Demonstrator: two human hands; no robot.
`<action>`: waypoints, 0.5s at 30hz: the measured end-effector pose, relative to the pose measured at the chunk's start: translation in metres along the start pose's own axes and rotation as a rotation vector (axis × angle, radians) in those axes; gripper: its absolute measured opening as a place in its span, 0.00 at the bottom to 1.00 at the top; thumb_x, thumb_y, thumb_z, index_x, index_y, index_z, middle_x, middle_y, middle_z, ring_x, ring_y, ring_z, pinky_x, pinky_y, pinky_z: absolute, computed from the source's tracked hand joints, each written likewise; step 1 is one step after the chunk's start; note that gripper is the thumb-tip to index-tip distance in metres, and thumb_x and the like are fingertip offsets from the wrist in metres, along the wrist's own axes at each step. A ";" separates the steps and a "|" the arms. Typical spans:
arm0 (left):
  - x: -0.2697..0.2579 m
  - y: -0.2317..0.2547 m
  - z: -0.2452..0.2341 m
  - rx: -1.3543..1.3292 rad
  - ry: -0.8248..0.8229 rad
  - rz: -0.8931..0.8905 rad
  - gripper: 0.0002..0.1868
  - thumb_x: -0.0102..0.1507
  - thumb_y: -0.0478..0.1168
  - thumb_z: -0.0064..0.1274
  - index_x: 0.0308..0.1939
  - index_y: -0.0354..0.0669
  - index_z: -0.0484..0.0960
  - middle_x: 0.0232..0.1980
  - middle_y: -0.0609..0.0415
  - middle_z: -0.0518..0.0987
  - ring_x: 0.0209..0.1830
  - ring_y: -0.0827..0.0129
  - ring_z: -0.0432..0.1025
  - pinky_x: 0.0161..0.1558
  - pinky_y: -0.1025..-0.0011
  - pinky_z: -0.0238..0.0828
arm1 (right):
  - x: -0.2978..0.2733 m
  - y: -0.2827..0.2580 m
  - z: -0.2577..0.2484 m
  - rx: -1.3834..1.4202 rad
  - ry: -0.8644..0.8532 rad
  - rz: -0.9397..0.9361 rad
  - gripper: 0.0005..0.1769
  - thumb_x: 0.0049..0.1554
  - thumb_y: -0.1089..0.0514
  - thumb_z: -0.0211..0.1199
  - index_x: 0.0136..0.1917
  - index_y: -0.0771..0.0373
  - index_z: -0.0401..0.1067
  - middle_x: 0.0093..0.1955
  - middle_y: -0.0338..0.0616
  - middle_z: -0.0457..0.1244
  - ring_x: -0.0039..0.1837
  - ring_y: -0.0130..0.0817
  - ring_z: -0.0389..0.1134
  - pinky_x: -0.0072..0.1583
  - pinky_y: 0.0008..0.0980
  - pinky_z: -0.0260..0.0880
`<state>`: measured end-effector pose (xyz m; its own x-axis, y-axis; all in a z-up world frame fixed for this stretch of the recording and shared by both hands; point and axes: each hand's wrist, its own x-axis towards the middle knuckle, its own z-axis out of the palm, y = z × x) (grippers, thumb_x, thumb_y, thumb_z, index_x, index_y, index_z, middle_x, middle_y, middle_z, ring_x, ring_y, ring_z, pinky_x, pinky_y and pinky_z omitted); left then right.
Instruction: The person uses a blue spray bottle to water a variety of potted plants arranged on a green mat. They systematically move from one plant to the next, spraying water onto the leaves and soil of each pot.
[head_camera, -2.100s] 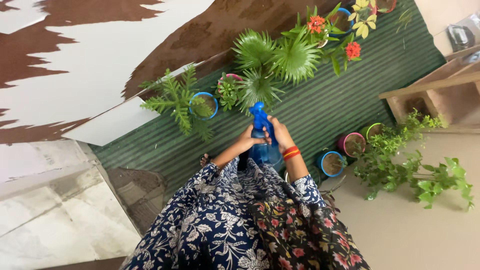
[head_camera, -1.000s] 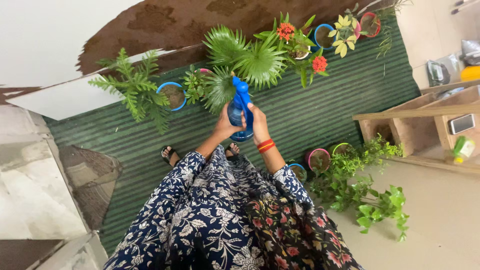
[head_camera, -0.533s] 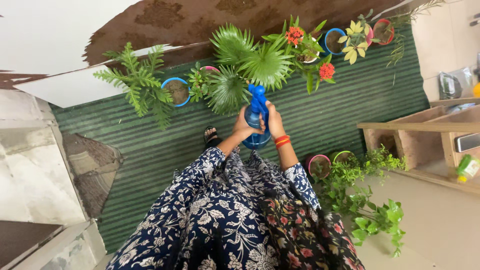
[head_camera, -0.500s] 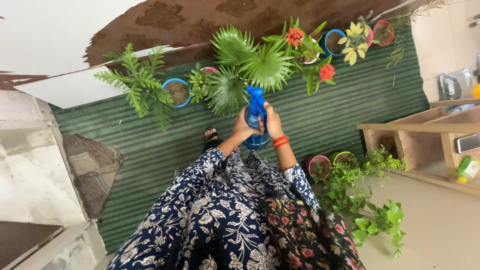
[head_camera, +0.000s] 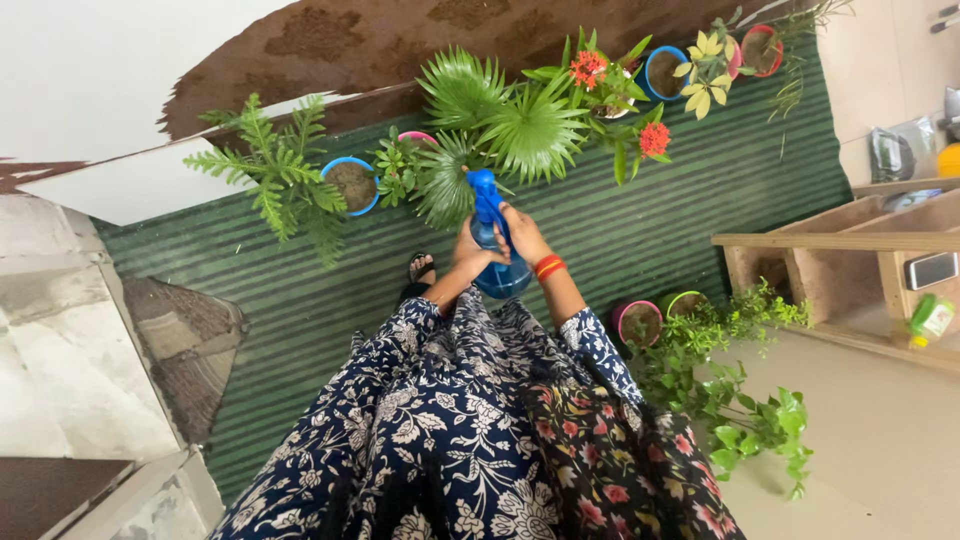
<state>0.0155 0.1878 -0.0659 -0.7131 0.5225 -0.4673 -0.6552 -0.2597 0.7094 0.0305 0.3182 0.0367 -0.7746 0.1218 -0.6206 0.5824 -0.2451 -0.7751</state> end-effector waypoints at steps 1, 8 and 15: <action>0.003 0.004 0.003 -0.026 0.005 -0.032 0.60 0.39 0.13 0.61 0.69 0.53 0.51 0.38 0.50 0.76 0.31 0.59 0.77 0.32 0.53 0.80 | -0.002 -0.005 0.000 0.001 -0.009 -0.025 0.30 0.65 0.35 0.48 0.39 0.63 0.67 0.28 0.39 0.59 0.28 0.28 0.58 0.32 0.28 0.60; 0.000 0.067 0.030 0.948 0.012 0.409 0.71 0.26 0.25 0.87 0.65 0.50 0.57 0.53 0.42 0.75 0.49 0.48 0.73 0.47 0.47 0.75 | -0.044 -0.037 -0.008 0.294 0.122 -0.057 0.32 0.64 0.32 0.48 0.41 0.63 0.67 0.29 0.43 0.61 0.30 0.34 0.63 0.36 0.33 0.65; 0.020 0.065 0.076 0.322 -0.556 -0.053 0.57 0.41 0.21 0.75 0.68 0.34 0.55 0.46 0.49 0.80 0.44 0.62 0.79 0.50 0.58 0.81 | -0.076 -0.050 -0.042 0.379 0.308 -0.173 0.26 0.62 0.37 0.52 0.47 0.63 0.69 0.34 0.43 0.64 0.34 0.34 0.64 0.40 0.33 0.65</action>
<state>-0.0225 0.2434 0.0112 -0.3900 0.8931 -0.2243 -0.5169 -0.0108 0.8560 0.0701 0.3616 0.1176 -0.7098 0.4555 -0.5373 0.2771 -0.5207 -0.8075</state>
